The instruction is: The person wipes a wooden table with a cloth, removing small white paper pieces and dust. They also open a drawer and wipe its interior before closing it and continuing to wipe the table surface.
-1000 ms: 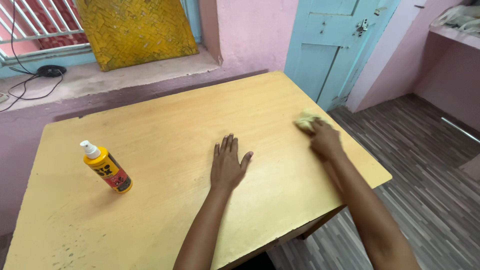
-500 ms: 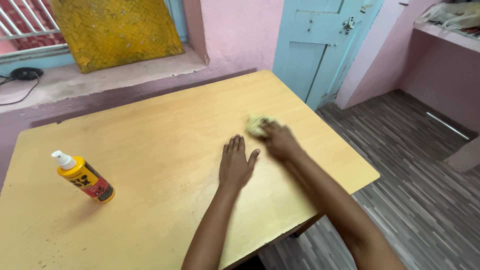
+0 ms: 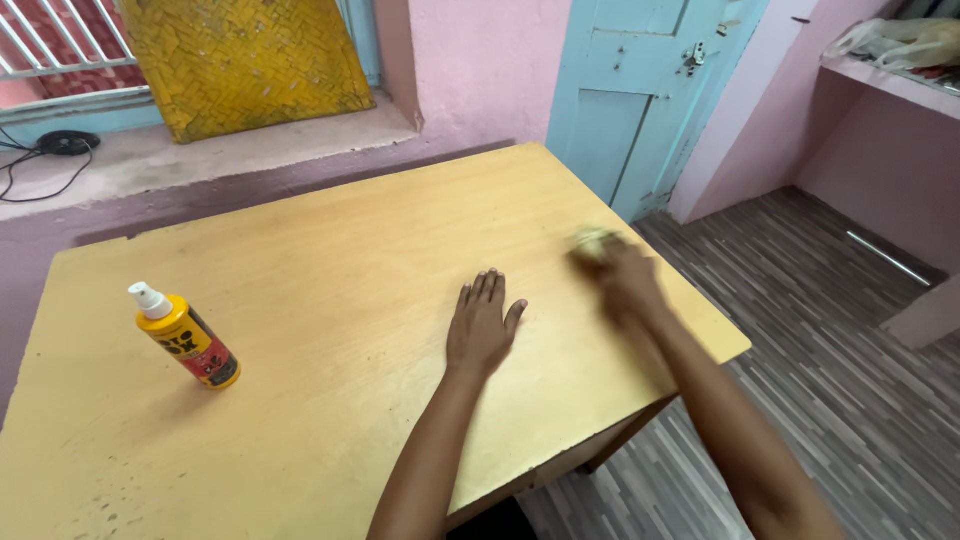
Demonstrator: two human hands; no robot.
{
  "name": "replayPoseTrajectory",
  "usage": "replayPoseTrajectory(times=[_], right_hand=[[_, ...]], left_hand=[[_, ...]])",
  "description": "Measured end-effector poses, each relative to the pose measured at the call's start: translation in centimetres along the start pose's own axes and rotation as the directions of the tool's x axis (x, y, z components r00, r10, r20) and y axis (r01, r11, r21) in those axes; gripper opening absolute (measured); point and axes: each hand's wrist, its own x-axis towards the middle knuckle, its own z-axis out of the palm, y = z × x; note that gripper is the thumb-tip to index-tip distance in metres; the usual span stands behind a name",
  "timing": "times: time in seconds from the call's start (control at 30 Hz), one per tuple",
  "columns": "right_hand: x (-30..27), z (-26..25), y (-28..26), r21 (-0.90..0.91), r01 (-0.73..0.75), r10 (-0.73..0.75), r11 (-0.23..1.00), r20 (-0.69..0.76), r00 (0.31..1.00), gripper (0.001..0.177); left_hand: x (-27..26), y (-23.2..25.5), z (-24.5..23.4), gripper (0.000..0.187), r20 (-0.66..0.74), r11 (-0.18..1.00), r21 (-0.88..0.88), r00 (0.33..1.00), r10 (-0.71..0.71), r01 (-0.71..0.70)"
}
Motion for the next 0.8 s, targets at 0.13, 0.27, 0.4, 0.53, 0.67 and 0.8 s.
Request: replayPoseTrajectory(times=[0.13,0.27,0.4,0.53,0.67,0.8], right_hand=[[-7.1,5.8,-0.8,-0.457,0.689,-0.625,0.563,0.31,0.716,0.05],[-7.2,4.7,1.0,-0.591,0.598,-0.579,0.541,0.254,0.775,0.059],[-3.4,-1.3,5.8,-0.689,0.371,-0.498,0.623,0.017,0.867,0.056],[-0.6,-6.6,9.0,-0.74,0.193,-0.389,0.644,-0.099,0.916,0.049],[-1.6,-6.6,7.1,-0.644,0.141,-0.37,0.752,-0.236,0.899,0.04],[-7.9,-0.5,4.2,-0.53,0.453,-0.481,0.717,0.094,0.872,0.061]], left_hand=[[-0.9,0.2,0.0,0.078,0.032,1.0,-0.007,1.0,0.001,-0.001],[-1.8,0.4,-0.3,0.082,0.087,1.0,-0.01,0.996,-0.017,0.018],[-2.9,0.8,-0.5,0.084,0.084,0.998,-0.067,0.996,-0.002,0.007],[-3.8,1.4,-0.7,0.085,0.102,0.998,-0.065,0.995,0.005,0.002],[-5.0,1.9,-0.9,0.085,0.116,0.998,-0.057,0.993,0.011,-0.004],[-5.0,2.0,-1.0,0.086,0.109,0.998,-0.069,0.994,0.02,-0.013]])
